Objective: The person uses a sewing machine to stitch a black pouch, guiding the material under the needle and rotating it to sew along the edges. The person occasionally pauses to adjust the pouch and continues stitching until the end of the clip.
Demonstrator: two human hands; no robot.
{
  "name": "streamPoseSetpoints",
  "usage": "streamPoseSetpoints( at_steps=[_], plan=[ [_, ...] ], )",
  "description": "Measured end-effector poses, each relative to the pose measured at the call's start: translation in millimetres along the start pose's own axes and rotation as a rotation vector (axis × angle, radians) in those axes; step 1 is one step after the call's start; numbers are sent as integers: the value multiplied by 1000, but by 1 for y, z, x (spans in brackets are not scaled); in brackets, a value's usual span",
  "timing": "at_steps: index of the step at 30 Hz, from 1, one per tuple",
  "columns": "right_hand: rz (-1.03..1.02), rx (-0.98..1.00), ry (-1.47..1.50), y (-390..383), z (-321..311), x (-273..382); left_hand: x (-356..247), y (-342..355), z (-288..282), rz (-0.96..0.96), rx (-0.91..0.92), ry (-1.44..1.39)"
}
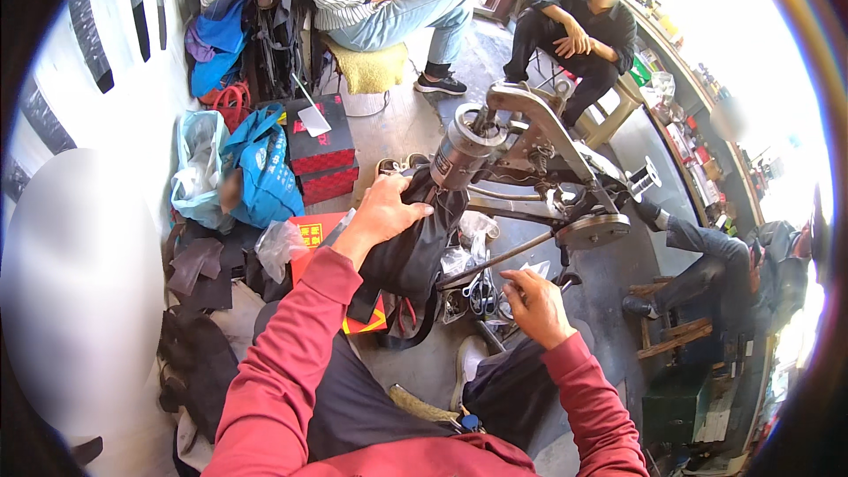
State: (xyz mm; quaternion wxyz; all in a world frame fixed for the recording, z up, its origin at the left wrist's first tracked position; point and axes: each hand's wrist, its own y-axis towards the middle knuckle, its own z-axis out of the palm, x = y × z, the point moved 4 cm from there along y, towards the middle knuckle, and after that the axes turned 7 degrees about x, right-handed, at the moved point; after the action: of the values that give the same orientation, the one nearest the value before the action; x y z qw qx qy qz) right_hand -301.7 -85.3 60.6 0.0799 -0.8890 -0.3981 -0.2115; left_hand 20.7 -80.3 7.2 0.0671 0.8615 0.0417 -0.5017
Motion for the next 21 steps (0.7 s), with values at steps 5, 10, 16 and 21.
streamPoseSetpoints(
  at_steps=[5,10,16,21],
  plan=[
    [115,34,65,-16,18,-40,9,-4,6,54,-2,-203],
    [113,39,135,-20,19,-48,9,-3,12,-46,142,-613],
    [127,23,186,-22,16,-56,-3,-13,9,-189,252,-877],
    [170,61,185,-18,23,-62,5,-10,10,-200,253,-813]
  ],
)
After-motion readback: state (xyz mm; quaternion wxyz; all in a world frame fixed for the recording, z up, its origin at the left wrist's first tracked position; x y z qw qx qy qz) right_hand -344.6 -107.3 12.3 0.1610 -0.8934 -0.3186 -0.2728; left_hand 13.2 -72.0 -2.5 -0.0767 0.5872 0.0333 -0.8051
